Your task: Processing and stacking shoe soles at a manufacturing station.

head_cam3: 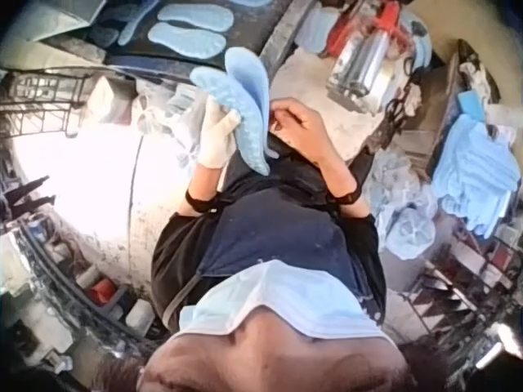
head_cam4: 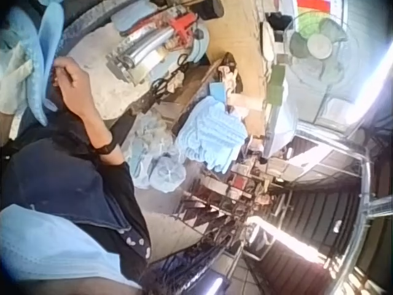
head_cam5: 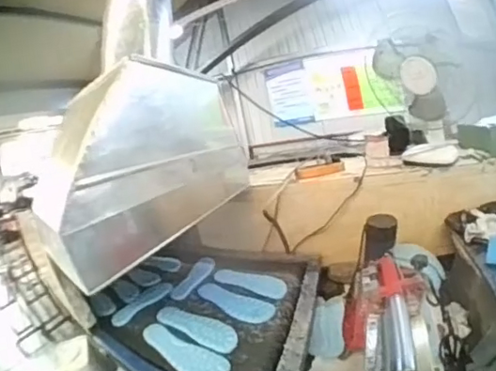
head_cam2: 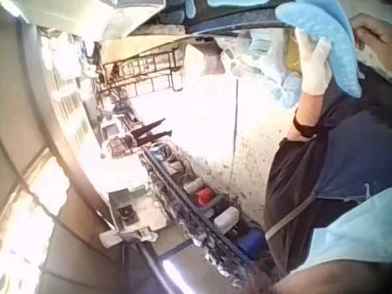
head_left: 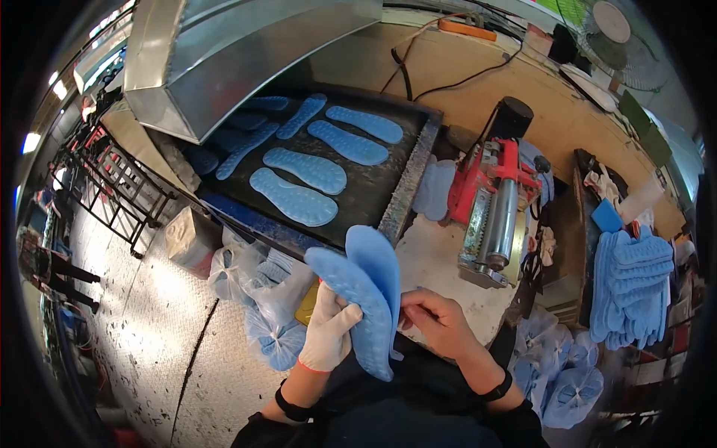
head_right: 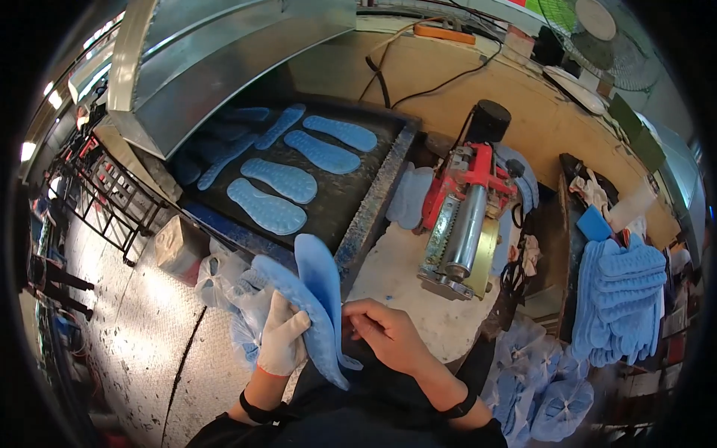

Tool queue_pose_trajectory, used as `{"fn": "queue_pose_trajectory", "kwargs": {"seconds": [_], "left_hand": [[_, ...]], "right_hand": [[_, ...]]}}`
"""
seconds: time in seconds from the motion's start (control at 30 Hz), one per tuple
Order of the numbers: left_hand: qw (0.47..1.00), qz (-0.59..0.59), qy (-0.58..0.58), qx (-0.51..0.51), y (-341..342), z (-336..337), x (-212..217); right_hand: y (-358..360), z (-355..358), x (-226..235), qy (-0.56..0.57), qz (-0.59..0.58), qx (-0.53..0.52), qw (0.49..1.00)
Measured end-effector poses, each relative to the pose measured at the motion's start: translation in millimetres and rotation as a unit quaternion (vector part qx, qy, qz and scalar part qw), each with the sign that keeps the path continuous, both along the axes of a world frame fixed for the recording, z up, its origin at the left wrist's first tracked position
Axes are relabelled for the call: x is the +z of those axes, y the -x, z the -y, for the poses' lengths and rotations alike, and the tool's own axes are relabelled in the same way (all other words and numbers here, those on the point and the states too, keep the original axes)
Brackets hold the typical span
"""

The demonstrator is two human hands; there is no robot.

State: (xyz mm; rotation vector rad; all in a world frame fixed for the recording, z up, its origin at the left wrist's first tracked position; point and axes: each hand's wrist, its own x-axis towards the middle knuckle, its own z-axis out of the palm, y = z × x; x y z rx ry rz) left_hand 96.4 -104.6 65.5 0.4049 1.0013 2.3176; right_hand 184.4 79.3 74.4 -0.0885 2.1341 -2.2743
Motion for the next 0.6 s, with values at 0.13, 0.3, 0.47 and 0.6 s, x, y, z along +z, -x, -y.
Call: {"fn": "queue_pose_trajectory", "kwargs": {"seconds": [0.13, 0.3, 0.47, 0.6], "left_hand": [[0.999, 0.039, -0.002, -0.019, 2.7, -8.5, -2.2], [0.998, -0.025, 0.025, -0.052, 1.6, -5.3, -8.3], [0.993, -0.057, 0.105, -0.014, -8.1, -11.0, -4.4], [0.994, -0.054, 0.087, 0.048, -7.5, -2.1, 11.9]], "right_hand": [[5.2, 6.7, 6.4, 0.086, -0.024, -0.027, 0.996], [3.3, 16.1, 3.6, -0.057, -0.013, -0.119, 0.991], [0.9, 18.4, 7.9, -0.207, -0.096, -0.216, 0.949], [-5.0, 10.5, 22.7, -0.276, -0.161, -0.237, 0.917]]}}
